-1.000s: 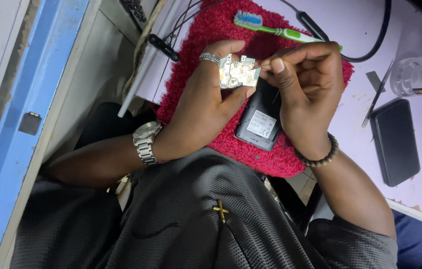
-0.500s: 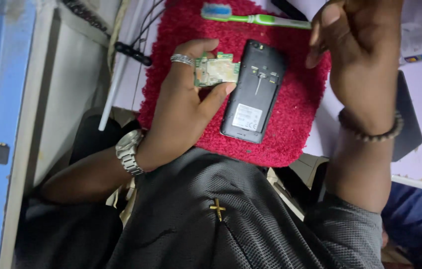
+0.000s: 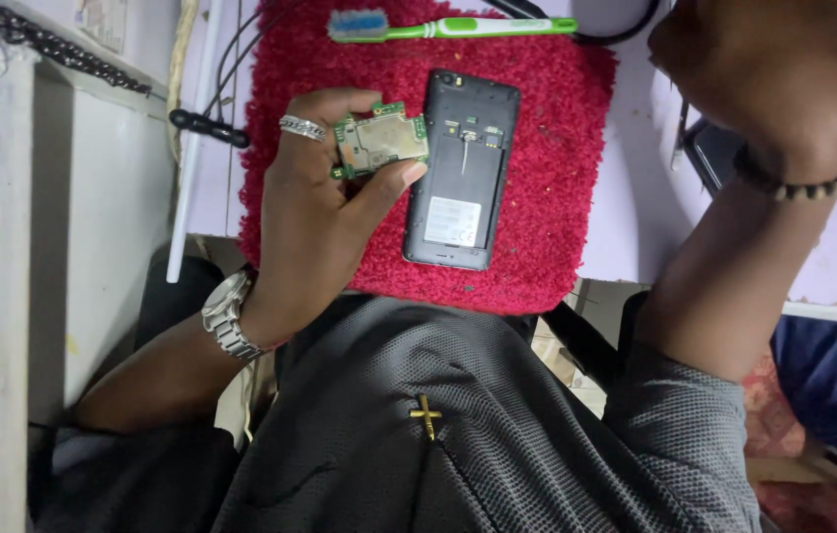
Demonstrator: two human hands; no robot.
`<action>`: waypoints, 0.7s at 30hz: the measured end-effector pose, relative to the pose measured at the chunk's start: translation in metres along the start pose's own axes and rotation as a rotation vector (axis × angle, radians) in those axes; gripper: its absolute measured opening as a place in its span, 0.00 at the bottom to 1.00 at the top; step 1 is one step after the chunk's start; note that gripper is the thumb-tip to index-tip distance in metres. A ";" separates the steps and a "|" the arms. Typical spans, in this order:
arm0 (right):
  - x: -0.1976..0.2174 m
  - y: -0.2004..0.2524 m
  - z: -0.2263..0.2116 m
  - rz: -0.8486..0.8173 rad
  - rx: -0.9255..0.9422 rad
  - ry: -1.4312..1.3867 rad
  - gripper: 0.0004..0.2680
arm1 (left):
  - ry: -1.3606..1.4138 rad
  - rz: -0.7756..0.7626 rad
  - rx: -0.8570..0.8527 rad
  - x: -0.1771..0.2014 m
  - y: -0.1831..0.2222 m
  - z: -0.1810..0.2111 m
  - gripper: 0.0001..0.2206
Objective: Repairing a mobile phone by cleaning the circuit board and inspecting internal components
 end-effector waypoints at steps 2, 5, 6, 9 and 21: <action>0.000 -0.003 -0.004 -0.017 -0.018 -0.033 0.10 | 0.034 0.003 0.003 -0.002 0.001 0.001 0.21; -0.001 -0.006 -0.008 -0.055 -0.041 -0.109 0.11 | 0.087 0.011 0.005 -0.004 0.002 0.000 0.20; -0.002 -0.007 -0.011 -0.080 -0.044 -0.153 0.12 | 0.108 0.017 0.007 -0.004 0.003 -0.001 0.20; -0.005 -0.009 -0.016 -0.124 -0.049 -0.242 0.14 | 0.098 0.011 -0.046 -0.005 0.003 -0.001 0.20; -0.016 0.012 -0.006 0.171 -0.116 0.041 0.13 | -0.002 -0.045 0.004 -0.008 0.000 0.000 0.20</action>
Point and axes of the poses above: each hand's wrist, its own y-axis away from the middle knuckle, its own x-axis out of the back of the hand, z = x × y, the point moved 7 cm from there along -y, towards the middle knuckle, and after that the axes turned 8 degrees about -z, right-handed, at the moved point
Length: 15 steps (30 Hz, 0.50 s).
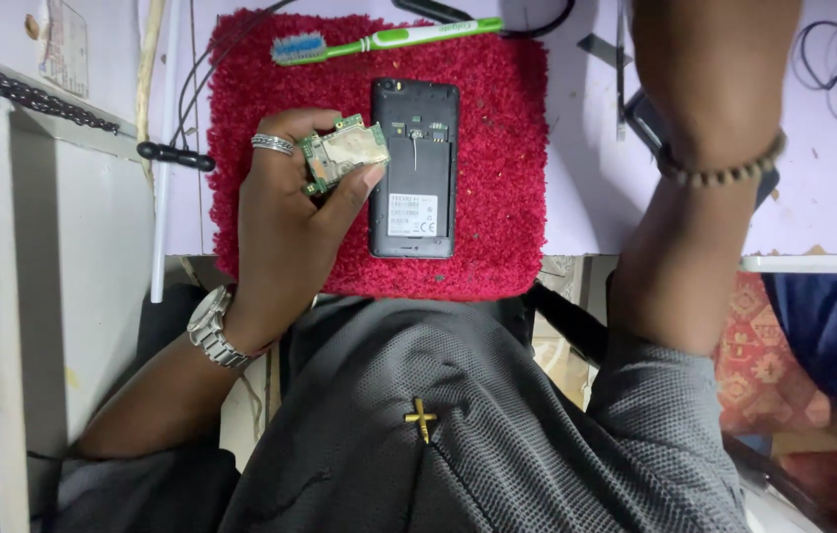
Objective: Repairing a mobile phone by cleaning the circuit board and inspecting internal components
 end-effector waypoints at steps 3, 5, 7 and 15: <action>0.006 0.018 0.013 0.059 -0.097 0.174 0.13 | 0.011 0.029 -0.019 0.002 0.001 -0.001 0.15; 0.003 0.032 0.021 0.084 -0.147 0.255 0.13 | 0.096 0.020 -0.041 0.000 0.000 -0.005 0.14; -0.011 0.042 0.027 0.116 -0.196 0.323 0.13 | 0.167 0.015 -0.064 -0.003 0.000 -0.009 0.13; -0.050 0.041 0.031 0.295 -0.188 0.193 0.06 | 0.124 -0.043 -0.097 -0.004 0.004 -0.013 0.23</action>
Point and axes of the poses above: each hand's wrist, its own y-axis away from the middle knuckle, its own x-axis out of the back of the hand, z = x × y, the point moved 7 cm from there along -y, towards the middle knuckle, and after that the axes turned 8 degrees about -z, right-handed, at the moved point
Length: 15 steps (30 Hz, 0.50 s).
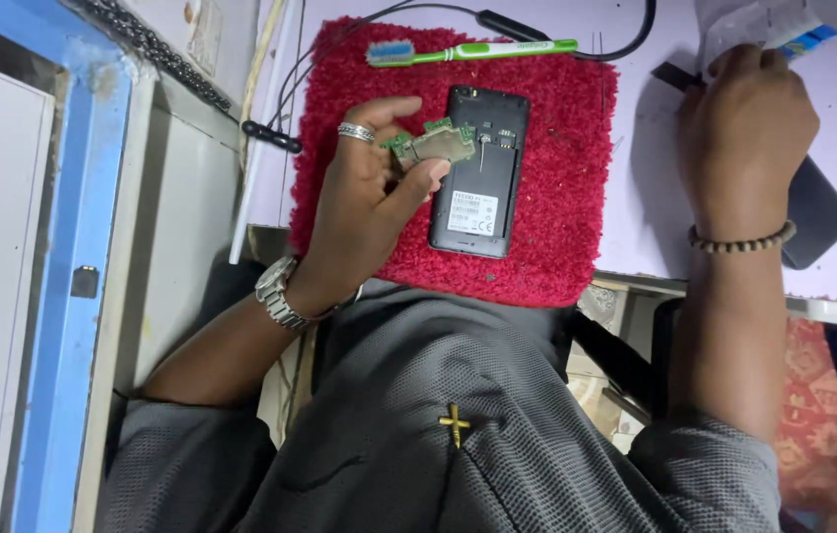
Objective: Repairing a mobile phone by cleaning the circuit board and inspecting internal components
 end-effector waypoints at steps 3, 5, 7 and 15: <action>-0.013 -0.001 0.001 -0.016 0.000 0.023 0.08 | 0.194 -0.028 -0.016 -0.003 -0.003 0.009 0.19; -0.011 0.001 0.001 -0.034 0.000 -0.008 0.08 | 0.141 -0.034 0.016 -0.002 -0.003 0.012 0.17; -0.012 0.002 0.001 -0.055 -0.001 -0.040 0.08 | 0.089 -0.042 0.050 -0.001 -0.002 0.012 0.15; 0.000 0.000 -0.003 0.021 0.016 -0.119 0.11 | 0.013 -0.061 0.094 -0.002 -0.002 0.012 0.15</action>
Point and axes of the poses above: each hand's wrist, its own y-axis away from the middle knuckle, its own x-axis out of the back of the hand, z = x × y, the point moved 7 cm from there along -y, towards the middle knuckle, and after that the axes turned 8 degrees about -z, right-handed, at the moved point
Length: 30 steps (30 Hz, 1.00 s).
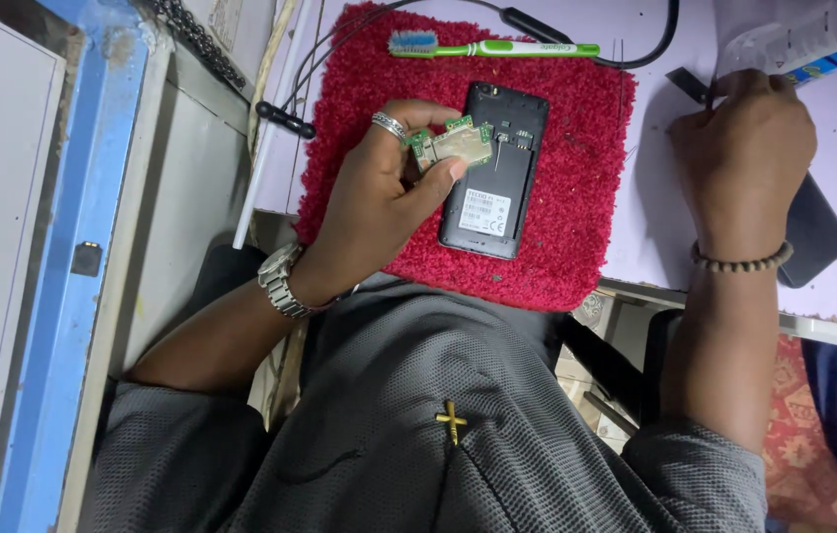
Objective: Repairing a mobile phone by cleaning the circuit board and inspecting internal components
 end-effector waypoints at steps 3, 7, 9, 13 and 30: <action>0.042 0.002 -0.017 0.042 0.079 -0.256 0.12 | -0.038 -0.013 -0.034 -0.002 0.000 0.002 0.15; 0.084 0.004 -0.049 0.016 0.210 -0.457 0.08 | -0.007 -0.017 -0.065 -0.002 -0.002 0.002 0.16; 0.101 0.002 -0.064 0.074 0.246 -0.552 0.08 | -0.079 -0.029 0.006 -0.002 -0.002 -0.002 0.16; 0.114 0.000 -0.070 0.175 0.236 -0.562 0.07 | -0.047 -0.026 0.004 -0.002 -0.001 -0.004 0.16; 0.121 0.004 -0.081 0.000 0.220 -1.027 0.21 | -0.040 -0.011 0.012 -0.001 -0.002 -0.004 0.15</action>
Point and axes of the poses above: each hand's wrist, its own y-axis away from the middle knuckle, its own x-axis out of the back of the hand, z = x × y, the point moved 7 cm from there along -y, towards the middle knuckle, and after that the axes turned 8 degrees about -z, right-handed, at the moved point
